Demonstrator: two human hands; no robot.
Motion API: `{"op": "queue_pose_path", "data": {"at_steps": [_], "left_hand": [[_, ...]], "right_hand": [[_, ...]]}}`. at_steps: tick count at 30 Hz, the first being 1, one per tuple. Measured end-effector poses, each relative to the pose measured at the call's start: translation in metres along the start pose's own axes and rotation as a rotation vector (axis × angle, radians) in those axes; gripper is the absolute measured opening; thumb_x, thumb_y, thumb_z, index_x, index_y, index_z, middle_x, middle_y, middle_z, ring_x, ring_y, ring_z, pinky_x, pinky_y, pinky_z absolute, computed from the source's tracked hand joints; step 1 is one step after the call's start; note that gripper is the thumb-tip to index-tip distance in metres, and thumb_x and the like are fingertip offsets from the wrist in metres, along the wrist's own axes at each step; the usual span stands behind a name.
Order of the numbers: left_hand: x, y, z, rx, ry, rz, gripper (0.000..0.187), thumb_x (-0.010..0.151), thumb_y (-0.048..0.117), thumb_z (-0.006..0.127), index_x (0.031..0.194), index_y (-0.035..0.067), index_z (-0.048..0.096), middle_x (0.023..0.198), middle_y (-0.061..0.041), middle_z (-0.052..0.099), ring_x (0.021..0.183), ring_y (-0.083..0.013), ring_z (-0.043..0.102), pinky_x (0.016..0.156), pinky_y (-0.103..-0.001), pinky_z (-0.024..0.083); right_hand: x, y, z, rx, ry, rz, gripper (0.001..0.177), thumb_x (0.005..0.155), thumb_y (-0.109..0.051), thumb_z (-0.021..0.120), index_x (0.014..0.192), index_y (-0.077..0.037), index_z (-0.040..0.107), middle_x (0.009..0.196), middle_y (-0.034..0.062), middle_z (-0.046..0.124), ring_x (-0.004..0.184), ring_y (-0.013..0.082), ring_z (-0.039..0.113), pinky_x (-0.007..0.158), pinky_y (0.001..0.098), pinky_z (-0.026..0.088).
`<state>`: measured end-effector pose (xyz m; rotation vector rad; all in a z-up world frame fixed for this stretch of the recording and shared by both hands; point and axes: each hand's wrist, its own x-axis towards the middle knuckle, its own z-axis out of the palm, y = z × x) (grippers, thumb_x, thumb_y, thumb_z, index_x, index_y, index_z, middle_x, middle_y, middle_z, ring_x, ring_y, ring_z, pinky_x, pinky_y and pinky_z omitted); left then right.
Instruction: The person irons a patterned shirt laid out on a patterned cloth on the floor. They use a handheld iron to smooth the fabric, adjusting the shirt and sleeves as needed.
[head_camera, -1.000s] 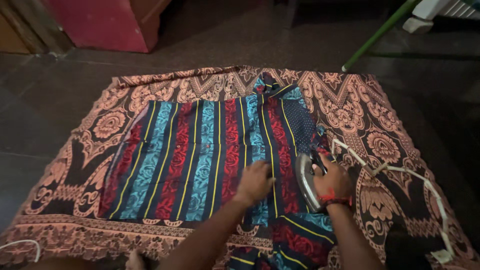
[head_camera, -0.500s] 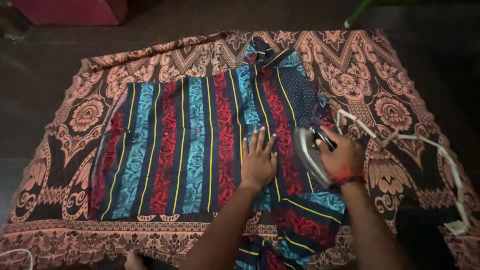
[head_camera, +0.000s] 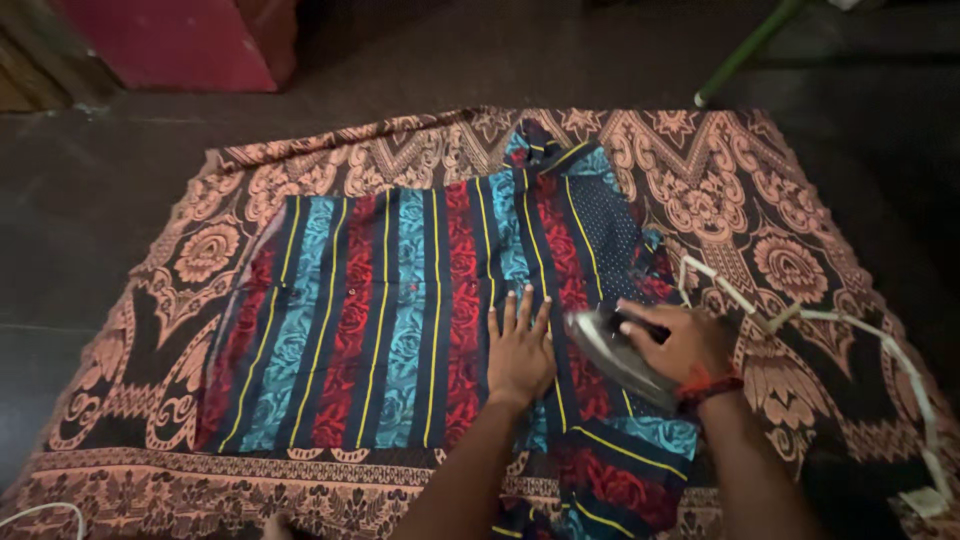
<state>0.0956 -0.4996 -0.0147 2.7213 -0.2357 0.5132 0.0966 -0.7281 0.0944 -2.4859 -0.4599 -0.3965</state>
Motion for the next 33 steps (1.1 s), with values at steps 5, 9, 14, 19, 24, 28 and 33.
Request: {"op": "queue_pose_path", "data": {"at_steps": [5, 9, 14, 19, 24, 28, 33], "left_hand": [[0.0, -0.003, 0.005, 0.002, -0.075, -0.06, 0.061, 0.096, 0.025, 0.044, 0.154, 0.007, 0.042, 0.166, -0.011, 0.031, 0.154, -0.0331, 0.023, 0.123, -0.056, 0.012], [0.003, -0.002, 0.004, -0.019, -0.066, -0.061, 0.062, 0.096, 0.025, 0.044, 0.154, 0.003, 0.041, 0.166, -0.011, 0.032, 0.155, -0.0314, 0.023, 0.125, -0.054, 0.011], [0.001, -0.007, 0.011, -0.02, -0.109, -0.049, 0.063, 0.096, 0.026, 0.044, 0.155, 0.005, 0.038, 0.167, -0.012, 0.028, 0.155, -0.0319, 0.021, 0.124, -0.054, 0.01], [0.005, -0.022, 0.034, -0.02, -0.188, -0.031, 0.066, 0.096, 0.029, 0.046, 0.156, 0.005, 0.035, 0.167, -0.012, 0.024, 0.154, -0.0329, 0.019, 0.123, -0.056, 0.01], [0.028, -0.063, 0.004, 0.02, -0.42, 0.25, 0.065, 0.104, 0.041, 0.046, 0.156, 0.002, 0.04, 0.169, -0.021, 0.025, 0.156, -0.0413, 0.022, 0.128, -0.052, 0.024], [-0.006, -0.117, -0.068, 0.34, -0.766, 0.156, 0.076, 0.095, 0.052, 0.056, 0.157, 0.016, 0.03, 0.168, -0.017, 0.009, 0.157, -0.0365, 0.009, 0.122, -0.057, 0.017], [-0.072, -0.222, -0.158, 0.602, -1.07, 0.473, 0.049, 0.1, 0.046, 0.05, 0.141, 0.018, 0.053, 0.149, -0.014, 0.043, 0.143, -0.0354, 0.041, 0.124, -0.057, 0.031]], "right_hand": [[-0.003, 0.007, 0.008, -0.017, -0.035, 0.209, 0.034, 0.082, -0.038, 0.077, 0.114, -0.026, 0.08, 0.094, 0.015, 0.077, 0.086, 0.0351, 0.074, 0.074, 0.0442, 0.058], [0.0, 0.02, 0.015, -0.136, 0.167, 0.351, 0.036, 0.087, -0.039, 0.076, 0.121, -0.026, 0.078, 0.099, 0.0207, 0.074, 0.09, 0.04, 0.073, 0.079, 0.0475, 0.057], [-0.001, 0.033, 0.014, -0.21, 0.205, 0.529, 0.039, 0.086, -0.045, 0.075, 0.122, -0.03, 0.078, 0.102, 0.0211, 0.075, 0.092, 0.0441, 0.071, 0.077, 0.0522, 0.056], [-0.005, 0.029, 0.001, -0.166, 0.111, 0.389, 0.046, 0.08, -0.051, 0.08, 0.119, -0.027, 0.079, 0.101, 0.0189, 0.075, 0.092, 0.0407, 0.071, 0.076, 0.0487, 0.056], [-0.011, 0.009, -0.016, 0.062, -0.278, 0.423, 0.053, 0.066, -0.046, 0.087, 0.114, -0.023, 0.079, 0.096, 0.0093, 0.081, 0.084, 0.0276, 0.079, 0.076, 0.0398, 0.061], [-0.006, -0.007, -0.014, 0.057, -0.321, 0.21, 0.044, 0.072, -0.041, 0.086, 0.107, -0.016, 0.077, 0.101, 0.0099, 0.079, 0.092, 0.0277, 0.076, 0.08, 0.0417, 0.058], [-0.019, -0.037, -0.014, -0.152, -0.196, 0.306, 0.038, 0.08, -0.039, 0.083, 0.112, -0.019, 0.076, 0.106, 0.0143, 0.075, 0.101, 0.0379, 0.07, 0.082, 0.0489, 0.055]]}}
